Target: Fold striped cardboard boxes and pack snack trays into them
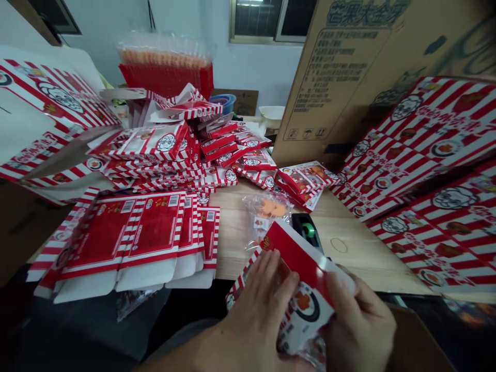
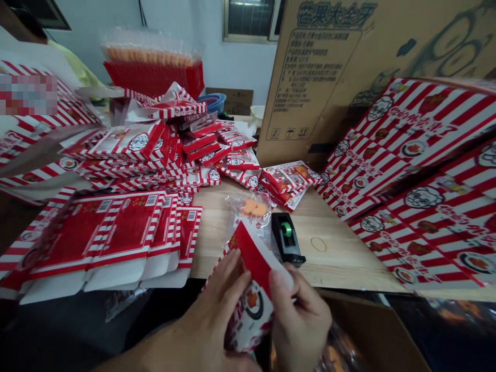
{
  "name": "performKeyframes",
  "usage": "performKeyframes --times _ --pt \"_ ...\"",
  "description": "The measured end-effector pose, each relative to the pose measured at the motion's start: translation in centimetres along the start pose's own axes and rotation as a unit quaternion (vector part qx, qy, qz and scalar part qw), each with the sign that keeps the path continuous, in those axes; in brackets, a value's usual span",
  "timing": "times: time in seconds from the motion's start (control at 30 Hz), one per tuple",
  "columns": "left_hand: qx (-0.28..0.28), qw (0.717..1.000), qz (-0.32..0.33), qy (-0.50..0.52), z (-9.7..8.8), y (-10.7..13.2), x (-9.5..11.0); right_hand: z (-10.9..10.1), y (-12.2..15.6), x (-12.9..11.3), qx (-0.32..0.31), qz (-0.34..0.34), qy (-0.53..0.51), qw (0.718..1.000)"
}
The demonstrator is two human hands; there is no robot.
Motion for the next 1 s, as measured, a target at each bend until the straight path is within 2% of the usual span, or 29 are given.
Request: performKeyframes --times 0.07,0.13,0.17,0.2,0.27,0.3,0.33,0.37,0.4,0.47,0.57,0.7,0.77,0.9,1.0 --pt "0.005 0.999 -0.016 0.043 0.0 0.3 0.2 1.9 1.8 -2.6 -0.103 -0.131 0.020 0.986" --pt "0.025 0.992 -0.078 0.098 -0.8 0.3 -1.0 3.8 3.6 -3.8 -0.214 -0.244 0.038 0.945" --pt "0.056 0.985 -0.114 0.116 -1.5 0.2 -2.0 4.1 4.0 -3.9 -0.224 -0.290 0.054 0.929" --pt "0.108 0.975 -0.148 0.122 -2.6 0.1 -3.1 4.1 3.9 -3.8 -0.198 -0.327 0.078 0.921" --pt "0.249 0.945 -0.179 0.110 -5.1 0.2 -5.0 3.1 2.6 -2.9 -0.073 -0.348 0.112 0.928" --pt "0.320 0.925 -0.180 0.099 -6.3 0.3 -5.7 2.5 1.7 -2.1 -0.021 -0.320 0.104 0.941" --pt "0.375 0.906 -0.174 0.088 -7.1 0.5 -6.2 2.3 0.7 -0.9 0.001 -0.271 0.077 0.959" --pt "0.407 0.896 -0.160 0.078 -7.6 0.6 -6.6 2.3 0.0 0.3 -0.003 -0.214 0.037 0.976" --pt "0.416 0.895 -0.144 0.069 -7.7 0.5 -6.9 2.6 -0.6 1.5 -0.019 -0.162 -0.007 0.987" --pt "0.386 0.913 -0.118 0.049 -7.2 -0.1 -7.4 3.1 -1.1 3.2 -0.043 -0.111 -0.058 0.991" --pt "0.323 0.940 -0.104 0.040 -5.9 -0.8 -7.9 2.6 -1.1 4.2 -0.019 -0.159 -0.048 0.986" --pt "0.308 0.949 -0.058 0.015 -5.6 -0.9 -7.3 1.9 -0.6 3.9 -0.025 -0.247 -0.023 0.969" --pt "0.305 0.952 -0.009 0.000 -5.7 -0.8 -6.4 1.5 -0.2 3.3 -0.024 -0.256 -0.030 0.966" --pt "0.320 0.944 0.058 0.045 -6.4 -0.1 -5.2 1.9 1.1 2.5 -0.047 -0.204 -0.075 0.975" --pt "0.315 0.949 0.021 0.019 -6.1 -0.2 -5.9 2.0 1.1 3.7 -0.010 -0.118 -0.112 0.987"
Point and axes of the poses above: each hand's wrist, its own y-axis away from the middle knuckle, its own z-axis out of the palm, x = y × z, the point moved 7 cm from there along -y, towards the middle knuckle, and after that the axes turned 10 degrees about x, right-handed, at the moved point
